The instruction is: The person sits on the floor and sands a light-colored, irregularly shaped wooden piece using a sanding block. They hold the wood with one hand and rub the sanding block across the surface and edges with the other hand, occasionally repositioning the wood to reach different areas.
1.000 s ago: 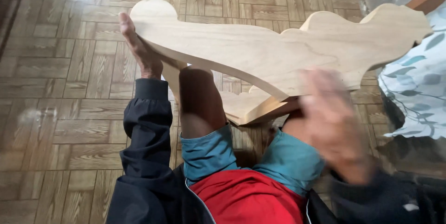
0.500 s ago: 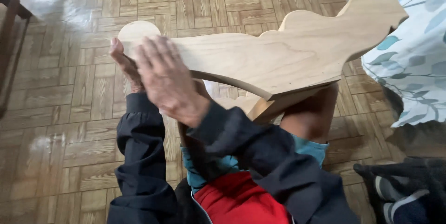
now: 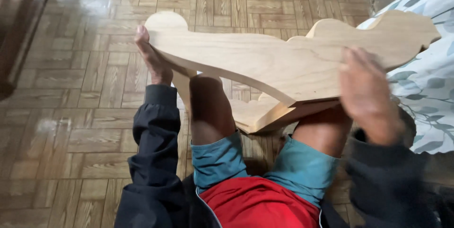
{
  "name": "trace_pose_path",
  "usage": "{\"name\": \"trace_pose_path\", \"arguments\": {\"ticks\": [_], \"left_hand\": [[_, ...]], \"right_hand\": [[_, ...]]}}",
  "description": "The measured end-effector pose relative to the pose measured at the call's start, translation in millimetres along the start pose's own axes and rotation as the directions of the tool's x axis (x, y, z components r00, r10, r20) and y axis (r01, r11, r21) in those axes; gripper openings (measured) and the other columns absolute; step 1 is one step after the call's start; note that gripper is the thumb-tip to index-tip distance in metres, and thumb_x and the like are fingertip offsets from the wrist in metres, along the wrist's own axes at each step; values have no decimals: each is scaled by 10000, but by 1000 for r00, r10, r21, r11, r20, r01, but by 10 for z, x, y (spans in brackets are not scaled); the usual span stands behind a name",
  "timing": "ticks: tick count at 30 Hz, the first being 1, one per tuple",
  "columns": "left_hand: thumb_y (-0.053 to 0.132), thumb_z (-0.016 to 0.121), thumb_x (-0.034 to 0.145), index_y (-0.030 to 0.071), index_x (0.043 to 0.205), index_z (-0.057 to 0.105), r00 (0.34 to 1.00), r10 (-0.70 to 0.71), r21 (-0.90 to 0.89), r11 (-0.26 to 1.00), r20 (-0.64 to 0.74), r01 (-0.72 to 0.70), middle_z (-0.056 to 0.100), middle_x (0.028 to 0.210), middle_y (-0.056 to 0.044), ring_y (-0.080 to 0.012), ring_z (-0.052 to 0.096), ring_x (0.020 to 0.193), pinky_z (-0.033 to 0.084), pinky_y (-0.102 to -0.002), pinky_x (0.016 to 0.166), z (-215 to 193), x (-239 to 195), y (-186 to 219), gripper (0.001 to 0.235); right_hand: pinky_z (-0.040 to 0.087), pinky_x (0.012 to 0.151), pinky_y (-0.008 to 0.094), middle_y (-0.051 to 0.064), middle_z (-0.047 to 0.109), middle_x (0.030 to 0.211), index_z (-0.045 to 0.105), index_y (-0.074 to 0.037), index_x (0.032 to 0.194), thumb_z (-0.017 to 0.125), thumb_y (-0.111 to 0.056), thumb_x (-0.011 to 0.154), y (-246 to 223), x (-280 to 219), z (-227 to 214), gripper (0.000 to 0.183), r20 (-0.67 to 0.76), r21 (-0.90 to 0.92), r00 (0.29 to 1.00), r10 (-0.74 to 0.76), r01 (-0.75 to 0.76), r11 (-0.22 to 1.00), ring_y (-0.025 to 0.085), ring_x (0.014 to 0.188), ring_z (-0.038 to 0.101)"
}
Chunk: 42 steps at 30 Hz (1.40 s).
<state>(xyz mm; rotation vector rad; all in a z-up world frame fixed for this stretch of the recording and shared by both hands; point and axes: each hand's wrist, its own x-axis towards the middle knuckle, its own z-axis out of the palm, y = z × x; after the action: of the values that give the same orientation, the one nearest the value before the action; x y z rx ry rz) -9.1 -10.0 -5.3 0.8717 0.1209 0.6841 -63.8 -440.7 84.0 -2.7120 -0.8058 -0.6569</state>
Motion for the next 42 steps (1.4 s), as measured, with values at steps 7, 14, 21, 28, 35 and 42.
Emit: {"name": "trace_pose_path", "arguments": {"ticks": [7, 14, 21, 28, 35, 42], "left_hand": [[657, 544, 967, 123, 1287, 648, 997, 82, 168, 982, 5, -81, 615, 1281, -189, -292, 587, 1171, 395, -498, 1111, -114, 38, -226, 631], [705, 520, 928, 136, 1272, 657, 999, 42, 204, 978, -17, -38, 641, 1263, -176, -295, 596, 1158, 403, -510, 1079, 17, -34, -114, 679], [723, 534, 907, 129, 1318, 646, 999, -23, 173, 984, -49, 31, 641, 1265, -158, -295, 593, 1183, 405, -490, 1084, -85, 86, -160, 731], [700, 582, 878, 166, 1106, 678, 998, -13, 150, 988, -67, 23, 641, 1051, -104, -247, 628, 986, 496, -418, 955, -237, 171, -294, 588], [682, 579, 888, 160, 1116, 703, 998, -31, 131, 991, -48, 37, 667, 1062, -112, -240, 658, 946, 534, -398, 893, -432, 343, -450, 583], [580, 524, 833, 118, 987, 597, 999, -13, 39, 999, 37, 12, 626, 972, -104, -269, 635, 936, 550, -392, 767, -72, 19, -42, 493]], "right_hand": [[363, 1165, 529, 237, 608, 1376, 581, -5, 1423, 514, -111, 1000, -608, 773, 1108, 441, -175, 193, 945, -277, 309, 931, 426, 1322, 567], [336, 1154, 630, 239, 576, 1423, 577, -91, 1388, 435, -267, 1073, -1481, 1437, 1657, 388, 26, 326, 949, -315, 289, 900, 473, 1375, 513], [369, 1175, 522, 227, 578, 1420, 529, -73, 1428, 383, -203, 1067, -1286, 1336, 1416, 411, 40, 195, 901, -431, 416, 888, 401, 1382, 533], [351, 1164, 583, 345, 578, 1371, 560, 90, 1397, 443, -85, 1040, -1561, 1093, 998, 415, 49, 110, 941, -333, 327, 939, 494, 1335, 531], [329, 1176, 626, 331, 516, 1407, 490, 78, 1445, 403, -88, 1047, -2133, 1225, 1052, 440, -35, 268, 949, -313, 311, 912, 511, 1372, 490], [526, 1079, 505, 347, 640, 1262, 537, 93, 1276, 474, -86, 1063, -2250, 1651, 1428, 285, -139, 511, 966, -220, 260, 819, 455, 1184, 649]]}}
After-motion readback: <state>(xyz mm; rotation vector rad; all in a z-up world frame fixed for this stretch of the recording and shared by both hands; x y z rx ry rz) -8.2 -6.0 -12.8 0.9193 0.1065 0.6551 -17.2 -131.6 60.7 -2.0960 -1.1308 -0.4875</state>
